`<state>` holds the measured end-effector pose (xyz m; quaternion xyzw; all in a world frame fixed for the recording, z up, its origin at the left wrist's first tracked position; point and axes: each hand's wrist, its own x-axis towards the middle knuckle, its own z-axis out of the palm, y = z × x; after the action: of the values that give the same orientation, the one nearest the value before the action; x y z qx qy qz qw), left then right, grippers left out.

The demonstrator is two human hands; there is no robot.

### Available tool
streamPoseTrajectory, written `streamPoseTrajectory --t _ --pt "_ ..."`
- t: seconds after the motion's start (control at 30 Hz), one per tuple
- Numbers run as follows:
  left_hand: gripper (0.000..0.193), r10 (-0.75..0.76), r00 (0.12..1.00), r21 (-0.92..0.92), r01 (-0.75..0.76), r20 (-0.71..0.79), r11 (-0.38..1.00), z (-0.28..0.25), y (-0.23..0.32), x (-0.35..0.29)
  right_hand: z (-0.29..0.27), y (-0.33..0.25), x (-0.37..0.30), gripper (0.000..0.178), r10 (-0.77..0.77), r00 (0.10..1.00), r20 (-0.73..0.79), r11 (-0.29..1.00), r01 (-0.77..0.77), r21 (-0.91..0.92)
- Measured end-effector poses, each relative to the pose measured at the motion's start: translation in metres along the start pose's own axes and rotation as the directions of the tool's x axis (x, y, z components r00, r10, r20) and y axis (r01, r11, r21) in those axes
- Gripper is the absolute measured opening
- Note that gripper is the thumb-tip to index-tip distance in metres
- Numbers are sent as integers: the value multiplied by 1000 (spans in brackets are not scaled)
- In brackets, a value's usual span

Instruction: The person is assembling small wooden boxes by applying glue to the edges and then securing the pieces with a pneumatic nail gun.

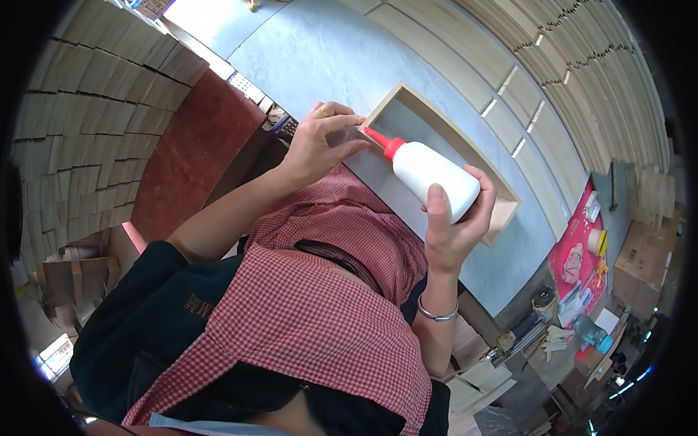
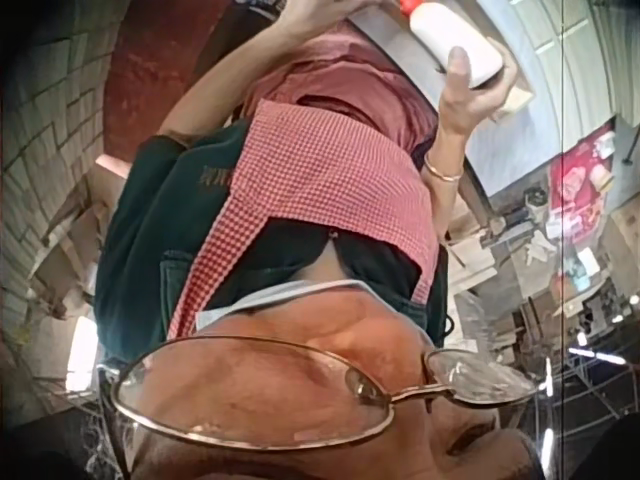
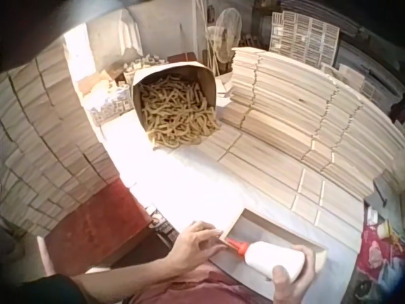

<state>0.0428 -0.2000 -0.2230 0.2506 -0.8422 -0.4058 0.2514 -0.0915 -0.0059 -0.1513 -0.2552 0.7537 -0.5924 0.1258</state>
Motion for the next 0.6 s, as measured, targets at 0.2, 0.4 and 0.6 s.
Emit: streamPoseTrajectory --t 0.2,0.4,0.6 --pt "31 -37 999 -55 37 2 998 0 2 1 4 -3 5 57 6 1000 -2 1000 -6 -30" --pt "30 -32 999 -72 31 -14 997 1 2 1 8 0 16 53 -33 999 -18 998 32 -58" --pt "31 -10 1000 -67 9 -20 998 2 -2 0 13 6 33 50 -123 990 -73 988 115 -102"
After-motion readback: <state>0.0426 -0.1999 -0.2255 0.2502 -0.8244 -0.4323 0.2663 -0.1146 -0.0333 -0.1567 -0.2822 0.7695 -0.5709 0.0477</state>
